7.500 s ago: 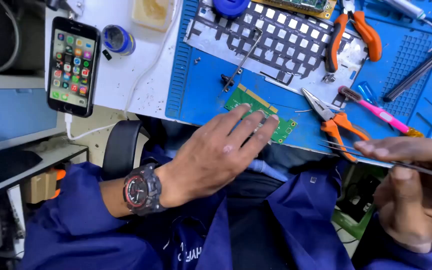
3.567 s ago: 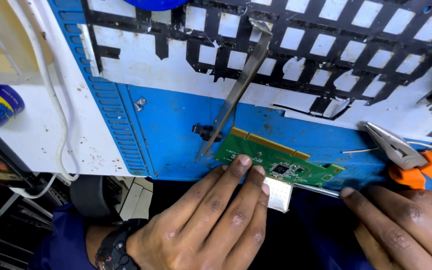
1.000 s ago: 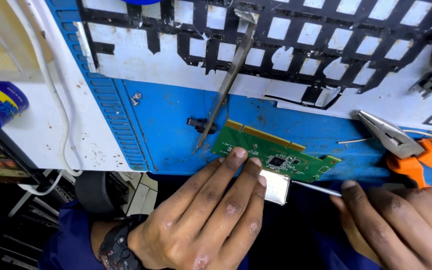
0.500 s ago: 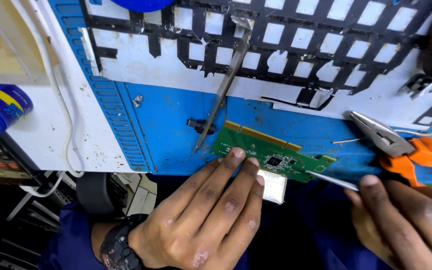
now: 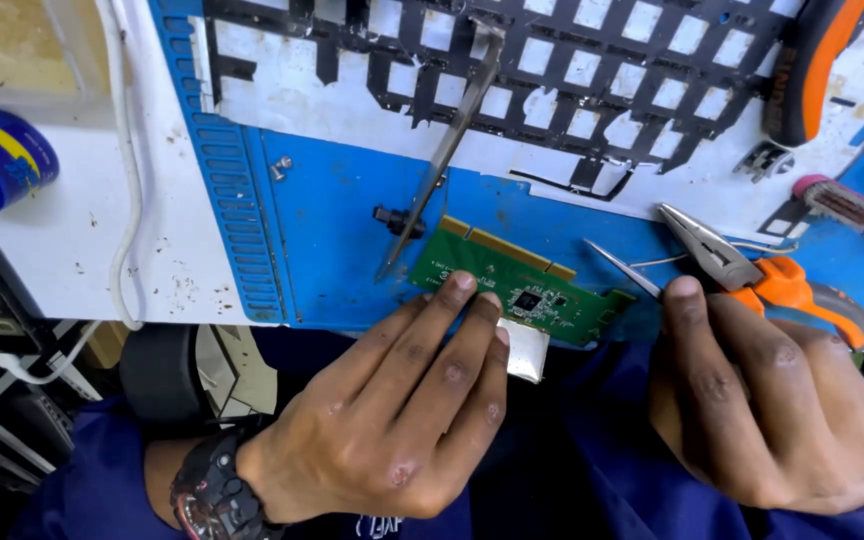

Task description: Soldering components onto a circuit board at a repair workbench

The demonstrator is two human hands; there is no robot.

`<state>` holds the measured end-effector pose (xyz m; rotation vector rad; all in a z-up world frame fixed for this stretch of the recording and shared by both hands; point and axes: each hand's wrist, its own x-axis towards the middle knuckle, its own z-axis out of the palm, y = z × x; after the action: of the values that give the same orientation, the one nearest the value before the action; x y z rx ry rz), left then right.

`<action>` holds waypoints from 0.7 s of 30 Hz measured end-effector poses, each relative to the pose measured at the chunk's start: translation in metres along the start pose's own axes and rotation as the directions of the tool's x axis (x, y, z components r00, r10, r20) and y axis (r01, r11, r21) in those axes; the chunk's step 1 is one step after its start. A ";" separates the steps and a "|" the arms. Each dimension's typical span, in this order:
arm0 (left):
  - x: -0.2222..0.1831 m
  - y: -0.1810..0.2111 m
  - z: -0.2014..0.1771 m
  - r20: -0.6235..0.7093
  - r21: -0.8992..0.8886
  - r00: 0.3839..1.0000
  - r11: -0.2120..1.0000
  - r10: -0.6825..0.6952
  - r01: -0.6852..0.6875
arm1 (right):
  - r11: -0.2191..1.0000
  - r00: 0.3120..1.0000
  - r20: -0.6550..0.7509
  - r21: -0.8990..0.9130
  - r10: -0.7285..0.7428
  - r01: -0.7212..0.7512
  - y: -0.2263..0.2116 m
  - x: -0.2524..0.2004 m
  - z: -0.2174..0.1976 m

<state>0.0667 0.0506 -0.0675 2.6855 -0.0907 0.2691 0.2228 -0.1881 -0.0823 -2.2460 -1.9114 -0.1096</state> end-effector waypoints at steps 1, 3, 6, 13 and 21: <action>-0.001 0.001 0.000 -0.006 0.002 1.000 1.000 -0.003 0.003 | 1.000 1.000 -0.001 -0.002 -0.006 0.006 0.000 0.002 0.000; -0.003 0.001 0.000 -0.010 0.012 1.000 1.000 -0.001 0.001 | 1.000 0.999 0.033 -0.016 -0.023 0.024 -0.001 0.004 0.000; -0.005 0.001 -0.002 -0.005 -0.005 1.000 1.000 -0.007 0.007 | 1.000 1.000 -0.007 0.011 0.005 -0.005 -0.006 0.003 0.003; -0.007 -0.001 -0.003 -0.017 0.006 1.000 1.000 0.006 -0.006 | 1.000 1.000 0.009 0.019 -0.006 0.006 -0.009 0.004 0.002; -0.006 -0.001 -0.003 -0.008 0.014 1.000 1.000 0.007 -0.007 | 0.996 1.000 0.014 0.083 0.021 -0.022 -0.012 0.004 0.001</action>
<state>0.0607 0.0531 -0.0664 2.6980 -0.0955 0.2840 0.2114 -0.1828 -0.0813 -2.2179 -1.8625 -0.0120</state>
